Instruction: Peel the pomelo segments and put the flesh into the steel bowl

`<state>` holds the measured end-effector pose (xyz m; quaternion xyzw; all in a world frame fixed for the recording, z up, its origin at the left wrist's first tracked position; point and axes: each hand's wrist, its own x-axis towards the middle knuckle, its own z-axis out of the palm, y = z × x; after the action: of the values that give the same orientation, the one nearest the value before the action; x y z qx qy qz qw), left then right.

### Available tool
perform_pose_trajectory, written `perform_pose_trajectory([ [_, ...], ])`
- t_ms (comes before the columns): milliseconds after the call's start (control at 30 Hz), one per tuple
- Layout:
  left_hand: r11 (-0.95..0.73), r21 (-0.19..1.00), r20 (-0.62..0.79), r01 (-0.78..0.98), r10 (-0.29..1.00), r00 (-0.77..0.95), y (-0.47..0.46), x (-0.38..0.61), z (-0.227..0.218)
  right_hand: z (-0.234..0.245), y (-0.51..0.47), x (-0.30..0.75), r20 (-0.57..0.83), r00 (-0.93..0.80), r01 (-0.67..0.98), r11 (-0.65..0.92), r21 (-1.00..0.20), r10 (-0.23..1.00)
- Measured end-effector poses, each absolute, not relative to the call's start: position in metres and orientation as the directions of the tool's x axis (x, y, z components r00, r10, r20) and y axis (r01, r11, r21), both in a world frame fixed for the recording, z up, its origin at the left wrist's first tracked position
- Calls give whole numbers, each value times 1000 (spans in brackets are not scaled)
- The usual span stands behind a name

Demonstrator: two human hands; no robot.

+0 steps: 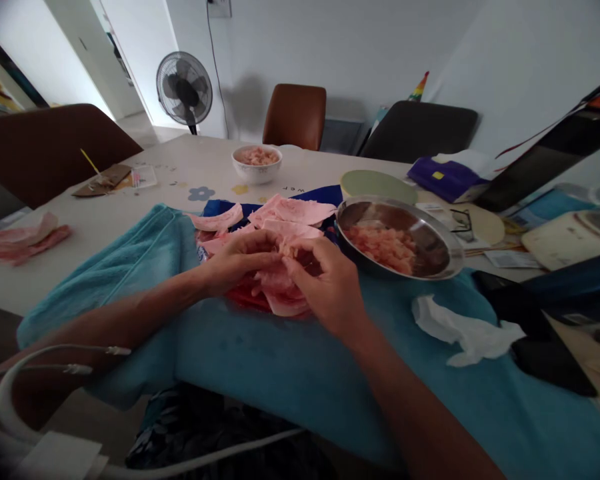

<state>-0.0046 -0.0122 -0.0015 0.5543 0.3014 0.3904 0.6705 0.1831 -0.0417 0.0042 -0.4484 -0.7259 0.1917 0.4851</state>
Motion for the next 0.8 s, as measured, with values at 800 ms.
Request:
perform_pose_trajectory([
  [800, 293, 909, -20, -297, 743, 669, -6, -10, -4, 18, -34, 184, -192, -244, -260, -254, -932, 951],
])
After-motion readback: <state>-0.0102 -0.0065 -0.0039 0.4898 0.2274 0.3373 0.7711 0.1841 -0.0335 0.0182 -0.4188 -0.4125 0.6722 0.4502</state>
